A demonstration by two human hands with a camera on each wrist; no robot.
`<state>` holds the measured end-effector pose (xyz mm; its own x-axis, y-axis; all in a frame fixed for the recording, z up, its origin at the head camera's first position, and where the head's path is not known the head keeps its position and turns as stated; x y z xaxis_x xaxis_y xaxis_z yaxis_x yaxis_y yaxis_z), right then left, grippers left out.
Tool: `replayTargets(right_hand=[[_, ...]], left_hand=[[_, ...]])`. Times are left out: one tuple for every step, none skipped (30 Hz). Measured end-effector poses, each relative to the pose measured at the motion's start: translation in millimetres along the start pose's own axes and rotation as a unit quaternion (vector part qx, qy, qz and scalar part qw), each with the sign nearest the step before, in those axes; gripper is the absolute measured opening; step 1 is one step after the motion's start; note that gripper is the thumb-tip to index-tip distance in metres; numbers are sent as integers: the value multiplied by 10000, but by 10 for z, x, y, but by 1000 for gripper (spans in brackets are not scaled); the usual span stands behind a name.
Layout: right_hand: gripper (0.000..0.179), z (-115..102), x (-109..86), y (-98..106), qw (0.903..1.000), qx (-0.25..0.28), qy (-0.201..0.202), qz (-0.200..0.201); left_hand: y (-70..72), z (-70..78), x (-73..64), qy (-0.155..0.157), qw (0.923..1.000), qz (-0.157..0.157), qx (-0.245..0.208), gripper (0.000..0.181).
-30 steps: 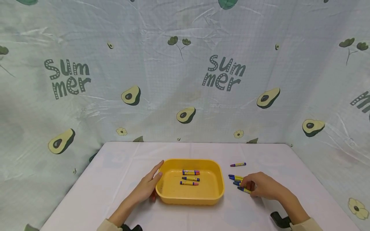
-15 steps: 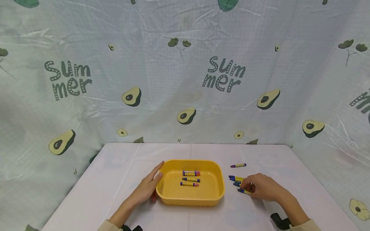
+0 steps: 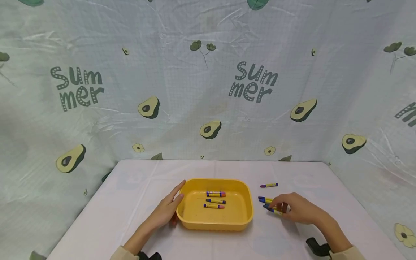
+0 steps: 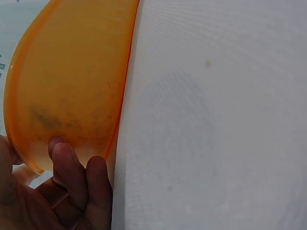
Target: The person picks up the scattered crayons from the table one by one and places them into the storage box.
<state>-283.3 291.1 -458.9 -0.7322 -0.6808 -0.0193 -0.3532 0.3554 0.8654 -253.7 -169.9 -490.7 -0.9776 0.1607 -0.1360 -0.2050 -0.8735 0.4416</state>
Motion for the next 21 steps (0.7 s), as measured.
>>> replayTargets(right_hand=[[34,-6,4,5,10000,3,43,14],[34,-11,9,11,10000,27,80,34],[35,-19,17,18,9999,37,136,58],[35,-30,26,26,9997,54,207,79],[35,-40,36,35,9995,70,302,106],[35,-53,46,44,9991,85,397,136],[34,-72,57,58,9987,97,470,166],[33,-90,69,72,9984,111,523,188],[33,-109,83,86,9981,106,569,199],[32,-129,97,101,9980,98,595,206],[31,-150,110,116,9979,77,610,223],[30,-170,126,130,9978,38,618,238],[30,-188,145,143,9977,-14,624,251],[30,-207,163,156,9977,-48,614,266],[31,-230,182,171,9978,-80,600,285],[32,-253,202,185,9977,-122,596,303],[33,-279,224,200,9976,-155,597,320],[34,-305,249,216,9976,-183,578,329],[35,-332,274,232,9976,-212,573,340],[36,-359,300,248,9974,-243,579,354],[36,-388,327,266,9971,-280,608,366]], left_hand=[[-1,4,1,7,10000,-5,5,56],[-3,8,2,20,10000,-10,6,56],[-4,10,3,27,10000,-16,10,56],[-5,12,3,30,10000,-13,12,56],[-6,12,3,39,10000,-5,14,56],[-6,11,1,55,10000,-1,12,56],[-5,13,3,62,10000,4,10,56],[-4,15,4,62,10000,11,10,56],[-3,17,5,57,10000,16,8,56],[-3,19,6,56,10000,21,6,56],[-3,19,6,59,10000,18,6,56],[-3,20,6,59,10000,16,10,56],[-3,20,6,58,10000,14,9,56],[-4,20,5,54,10000,12,8,56],[-4,20,5,52,10000,10,9,56],[-5,20,4,51,10000,4,11,56],[-5,20,4,49,10000,-3,10,56],[-5,21,4,45,10000,-7,5,56],[-5,19,3,45,10000,-10,-3,56],[-4,17,3,44,10000,-11,-5,56],[-4,15,2,43,10000,-8,-2,56]])
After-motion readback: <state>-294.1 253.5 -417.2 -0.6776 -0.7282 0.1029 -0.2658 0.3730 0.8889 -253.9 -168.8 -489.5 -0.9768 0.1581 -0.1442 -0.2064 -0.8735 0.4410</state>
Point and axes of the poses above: each hand's wrist, its own x-axis towards the middle knuckle, its own y-axis out of the back of the hand, z = x × y, the point moved 1 cm from there along x, towards the middle knuckle, and after that the axes turned 6 degrees about y, right-handed, at the moved point
